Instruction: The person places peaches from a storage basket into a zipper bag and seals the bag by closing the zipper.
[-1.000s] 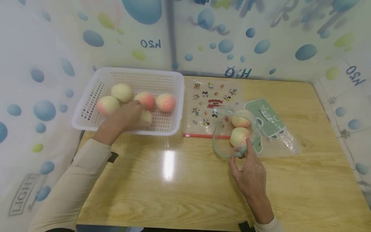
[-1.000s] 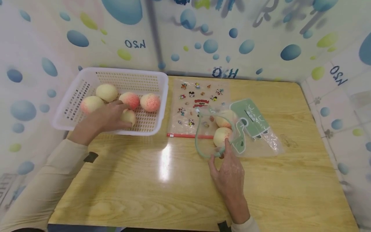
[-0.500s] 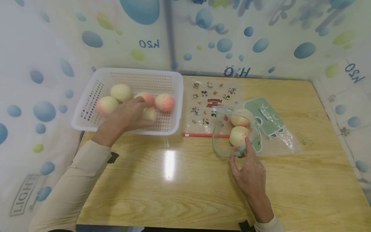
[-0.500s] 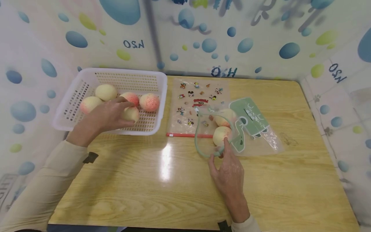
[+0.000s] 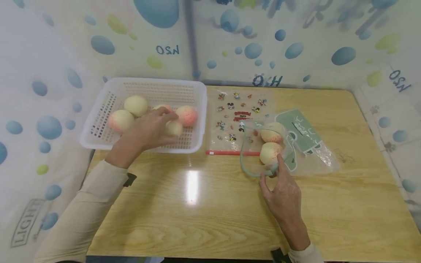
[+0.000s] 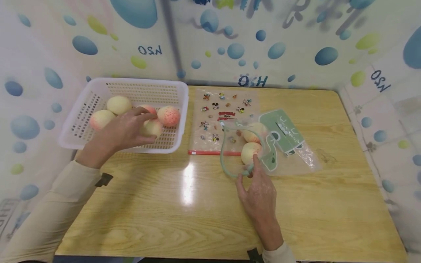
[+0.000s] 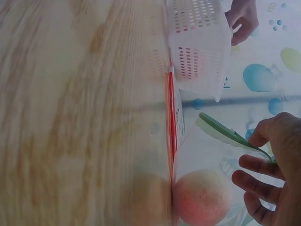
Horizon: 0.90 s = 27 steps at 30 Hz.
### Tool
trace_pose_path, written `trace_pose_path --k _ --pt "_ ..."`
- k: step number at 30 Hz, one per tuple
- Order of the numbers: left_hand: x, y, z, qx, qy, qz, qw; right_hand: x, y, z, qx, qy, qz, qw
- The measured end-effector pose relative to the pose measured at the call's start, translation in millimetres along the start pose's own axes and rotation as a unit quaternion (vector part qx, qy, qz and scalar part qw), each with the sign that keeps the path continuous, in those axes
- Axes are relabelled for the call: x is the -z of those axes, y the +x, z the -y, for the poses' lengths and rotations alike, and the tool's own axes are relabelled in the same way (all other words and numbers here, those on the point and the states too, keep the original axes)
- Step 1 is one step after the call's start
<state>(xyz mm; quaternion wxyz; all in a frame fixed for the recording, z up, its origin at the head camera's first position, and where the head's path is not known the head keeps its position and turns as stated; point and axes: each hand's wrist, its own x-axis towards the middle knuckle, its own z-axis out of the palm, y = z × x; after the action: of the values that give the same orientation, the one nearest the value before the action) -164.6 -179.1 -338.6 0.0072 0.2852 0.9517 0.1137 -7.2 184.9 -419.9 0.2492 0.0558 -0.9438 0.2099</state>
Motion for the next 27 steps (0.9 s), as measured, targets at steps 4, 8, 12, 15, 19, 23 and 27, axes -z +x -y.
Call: trace_pose_path --k 4,8,12,15,19,23,27 --pt "2.3 1.5 -3.9 -0.016 0.0 -0.022 0.9996 -0.3 1.5 -0.1 -0.003 -0.001 0.007 1.0" --pt "3.8 3.9 -11.5 -0.029 0.0 -0.038 0.9989 -0.6 2.2 -0.3 0.0 0.001 0.008 1.0" --pt "3.9 6.8 -19.0 -0.054 0.0 -0.067 0.9963 -1.1 2.4 -0.6 0.002 -0.002 0.009 1.0" --pt "4.3 8.9 -23.3 -0.072 0.0 -0.09 0.9933 -1.2 2.4 -0.7 -0.001 -0.004 0.012 1.0" --pt "6.4 11.1 -28.6 -0.086 -0.002 -0.103 0.9909 -1.3 2.3 -1.0 -0.002 -0.004 0.01 1.0" --pt "7.7 12.7 -33.7 -0.097 0.001 -0.105 0.9898 -1.5 2.3 -1.0 -0.001 -0.004 0.008 1.0" --pt "7.7 14.5 -38.5 -0.118 0.003 -0.117 0.9861 -1.0 2.0 -0.5 -0.001 -0.006 0.008 1.0"
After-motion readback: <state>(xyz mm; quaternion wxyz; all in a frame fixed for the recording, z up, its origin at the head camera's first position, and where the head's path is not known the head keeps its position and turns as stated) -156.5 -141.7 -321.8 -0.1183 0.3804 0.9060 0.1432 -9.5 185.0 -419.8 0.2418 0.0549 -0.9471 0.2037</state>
